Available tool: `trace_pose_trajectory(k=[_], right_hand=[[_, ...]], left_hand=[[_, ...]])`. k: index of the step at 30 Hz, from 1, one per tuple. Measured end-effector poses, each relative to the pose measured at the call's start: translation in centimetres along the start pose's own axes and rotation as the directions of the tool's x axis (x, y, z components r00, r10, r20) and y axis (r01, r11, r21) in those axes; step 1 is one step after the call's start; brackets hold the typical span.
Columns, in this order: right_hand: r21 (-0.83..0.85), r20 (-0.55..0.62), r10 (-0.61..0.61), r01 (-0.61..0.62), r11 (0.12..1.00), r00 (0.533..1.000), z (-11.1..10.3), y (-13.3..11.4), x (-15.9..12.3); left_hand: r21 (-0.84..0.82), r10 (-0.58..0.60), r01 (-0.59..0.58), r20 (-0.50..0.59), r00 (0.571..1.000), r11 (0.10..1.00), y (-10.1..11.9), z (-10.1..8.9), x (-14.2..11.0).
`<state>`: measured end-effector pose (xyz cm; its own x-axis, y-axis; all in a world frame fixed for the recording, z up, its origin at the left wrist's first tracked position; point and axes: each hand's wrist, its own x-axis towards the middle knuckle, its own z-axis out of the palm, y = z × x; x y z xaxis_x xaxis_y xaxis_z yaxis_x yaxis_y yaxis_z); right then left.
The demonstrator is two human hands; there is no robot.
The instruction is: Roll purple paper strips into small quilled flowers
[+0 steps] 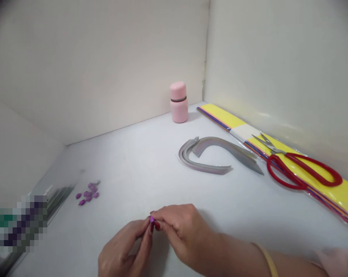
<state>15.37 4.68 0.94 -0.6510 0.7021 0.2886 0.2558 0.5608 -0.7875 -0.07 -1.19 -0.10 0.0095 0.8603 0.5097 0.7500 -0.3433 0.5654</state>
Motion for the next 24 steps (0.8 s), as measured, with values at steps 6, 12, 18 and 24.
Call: trace_pose_trajectory(k=[6, 12, 18, 24], right_hand=[[-0.098, -0.039, -0.051, 0.047, 0.994, 0.998, 0.52, 0.05, -0.06], [0.09, 0.003, 0.058, -0.058, 0.994, 0.998, -0.02, -0.08, 0.2], [0.052, -0.037, 0.001, 0.001, 0.999, 0.999, -0.16, 0.18, 0.33], [0.016, -0.118, 0.006, -0.004, 1.0, 0.993, -0.18, -0.09, 0.31]], left_hand=[[-0.033, -0.057, 0.057, -0.014, 0.998, 0.998, 0.08, 0.37, 0.09], [-0.248, -0.093, 0.088, -0.01, 0.996, 0.965, -0.14, 0.03, 0.32], [-0.29, -0.133, 0.134, 0.021, 0.991, 0.948, -0.27, 0.0, 0.19], [-0.341, -0.236, 0.23, 0.025, 0.971, 0.911, -0.2, 0.03, 0.13]])
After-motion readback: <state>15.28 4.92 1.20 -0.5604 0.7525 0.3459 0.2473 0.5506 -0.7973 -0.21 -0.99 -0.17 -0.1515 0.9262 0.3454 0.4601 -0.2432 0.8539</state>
